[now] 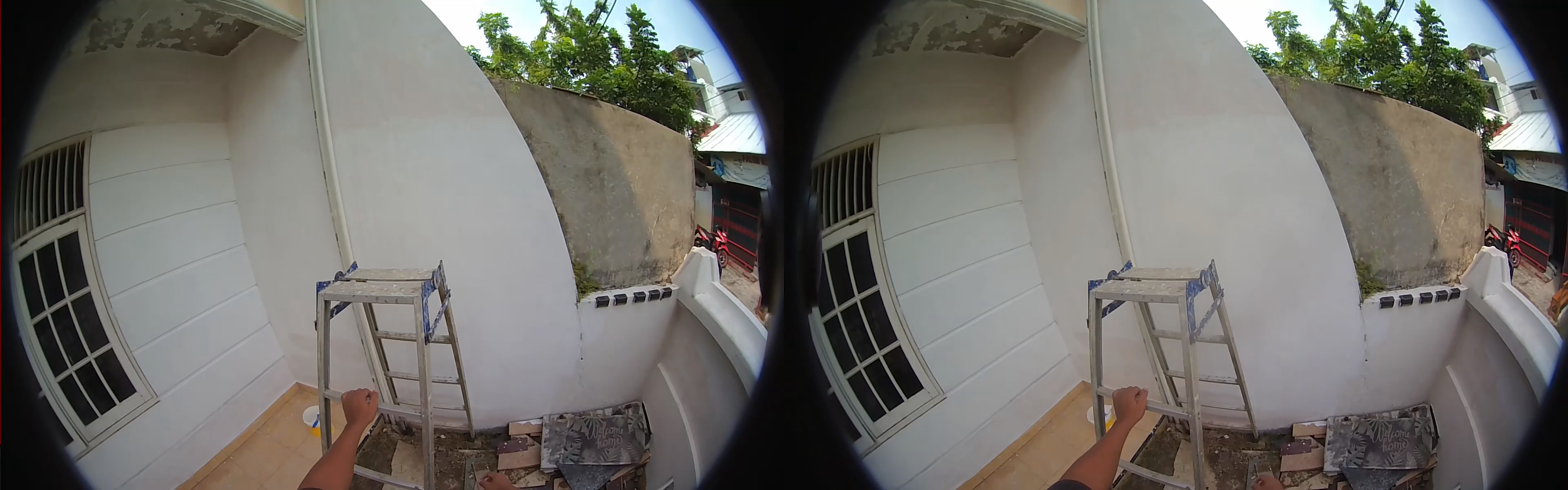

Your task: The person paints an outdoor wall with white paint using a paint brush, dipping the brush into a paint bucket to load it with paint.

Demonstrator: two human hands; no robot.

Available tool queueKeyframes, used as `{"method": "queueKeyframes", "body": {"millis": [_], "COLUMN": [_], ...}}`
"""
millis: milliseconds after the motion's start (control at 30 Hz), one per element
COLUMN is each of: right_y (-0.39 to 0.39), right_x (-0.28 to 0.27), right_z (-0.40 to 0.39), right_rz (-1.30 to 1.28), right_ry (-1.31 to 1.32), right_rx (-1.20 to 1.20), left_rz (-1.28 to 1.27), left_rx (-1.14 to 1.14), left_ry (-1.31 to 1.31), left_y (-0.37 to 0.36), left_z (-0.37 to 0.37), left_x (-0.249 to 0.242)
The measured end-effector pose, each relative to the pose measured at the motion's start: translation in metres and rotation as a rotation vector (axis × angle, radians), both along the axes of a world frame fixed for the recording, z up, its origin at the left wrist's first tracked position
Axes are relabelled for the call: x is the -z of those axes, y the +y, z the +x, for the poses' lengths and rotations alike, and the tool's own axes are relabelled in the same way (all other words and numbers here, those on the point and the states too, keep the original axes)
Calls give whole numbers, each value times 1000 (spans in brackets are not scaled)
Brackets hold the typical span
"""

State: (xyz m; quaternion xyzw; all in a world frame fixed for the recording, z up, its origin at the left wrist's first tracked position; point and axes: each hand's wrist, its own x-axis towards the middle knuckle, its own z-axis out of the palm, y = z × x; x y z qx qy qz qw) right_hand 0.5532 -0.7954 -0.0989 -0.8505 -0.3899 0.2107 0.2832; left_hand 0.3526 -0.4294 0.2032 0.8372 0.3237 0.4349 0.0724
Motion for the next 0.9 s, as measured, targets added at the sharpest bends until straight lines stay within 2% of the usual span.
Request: {"method": "queueKeyframes", "body": {"millis": [67, 167, 267, 367, 400, 433, 533, 633, 733, 833, 900], "right_y": [-2, -9, 0, 13, 20, 24, 24, 8, -24, -74, -155], "right_x": [4, -1, -15, -26, -32, -42, -33, -9, 7, 50, 93], "right_z": [-18, -20, -25, -49, -54, -60, -81, -104, -121, -185, -246], "right_rz": [73, 65, -33, -131, -164, -202, -330, -488, -686, -876, -1022], "right_ry": [-23, -89, -188, -254, -279, -303, -341, -361, -385, -340, -258], "right_rx": [-63, -116, -175, -242, -269, -296, -376, -480, -643, -880, -1074], "left_rz": [166, 266, 162, -158, -255, -284, -329, -420, -569, -753, -911], "left_rx": [72, 67, 129, 257, 270, 188, 105, -34, -197, -394, -514], "left_ry": [60, -64, -73, 29, 248, 401, 462, 561, 653, 826, 995], "left_y": [-17, -38, -67, -100, -116, -125, -78, -30, -27, -83, -183], "left_z": [-14, -27, -63, -136, -175, -200, -267, -380, -517, -699, -825], "left_x": [11, 31, 60, 164, 201, 322, 346, 382, 413, 434, 449]}}
